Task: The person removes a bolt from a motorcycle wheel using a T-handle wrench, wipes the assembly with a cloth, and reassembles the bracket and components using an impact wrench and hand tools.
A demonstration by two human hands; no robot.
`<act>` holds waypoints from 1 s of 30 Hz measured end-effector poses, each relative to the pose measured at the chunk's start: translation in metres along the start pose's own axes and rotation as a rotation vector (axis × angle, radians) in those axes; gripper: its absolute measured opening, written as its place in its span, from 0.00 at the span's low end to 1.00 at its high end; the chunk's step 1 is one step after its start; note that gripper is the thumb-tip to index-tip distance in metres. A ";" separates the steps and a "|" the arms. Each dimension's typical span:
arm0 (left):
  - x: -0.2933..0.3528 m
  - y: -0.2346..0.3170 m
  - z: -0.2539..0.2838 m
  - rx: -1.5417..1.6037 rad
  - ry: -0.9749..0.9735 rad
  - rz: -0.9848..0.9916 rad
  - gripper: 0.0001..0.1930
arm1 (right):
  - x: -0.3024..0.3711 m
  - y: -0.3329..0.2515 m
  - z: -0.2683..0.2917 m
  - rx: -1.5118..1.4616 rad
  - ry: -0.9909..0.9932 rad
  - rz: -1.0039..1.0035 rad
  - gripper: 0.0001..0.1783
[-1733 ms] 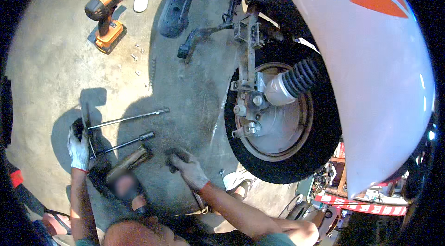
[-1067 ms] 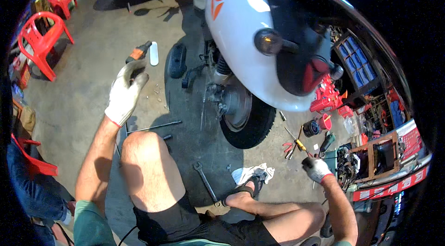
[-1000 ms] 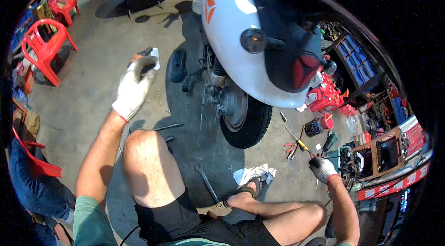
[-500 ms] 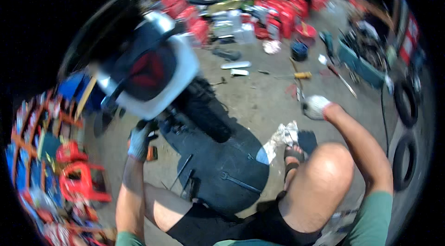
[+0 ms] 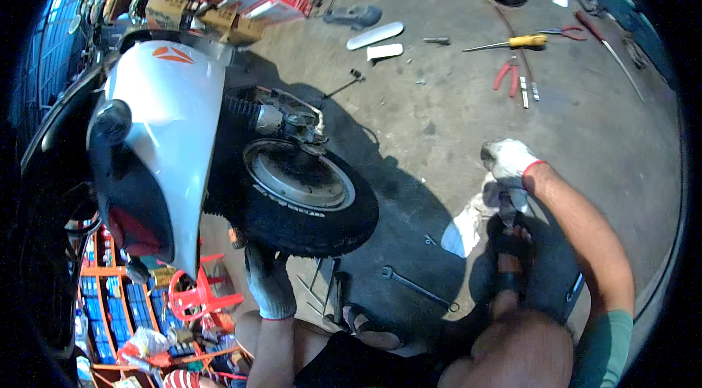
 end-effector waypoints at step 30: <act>0.007 0.034 0.035 -0.835 0.608 0.152 0.35 | -0.292 0.076 0.039 0.266 0.365 -0.041 0.19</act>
Point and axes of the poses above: each hand's wrist, its own x-axis away from the middle knuckle, its own z-axis out of the back of the hand, y = z × x, the point moved 7 cm from there along -x, towards the middle knuckle, and after that the axes turned 1 degree about x, right-handed, at the moved point
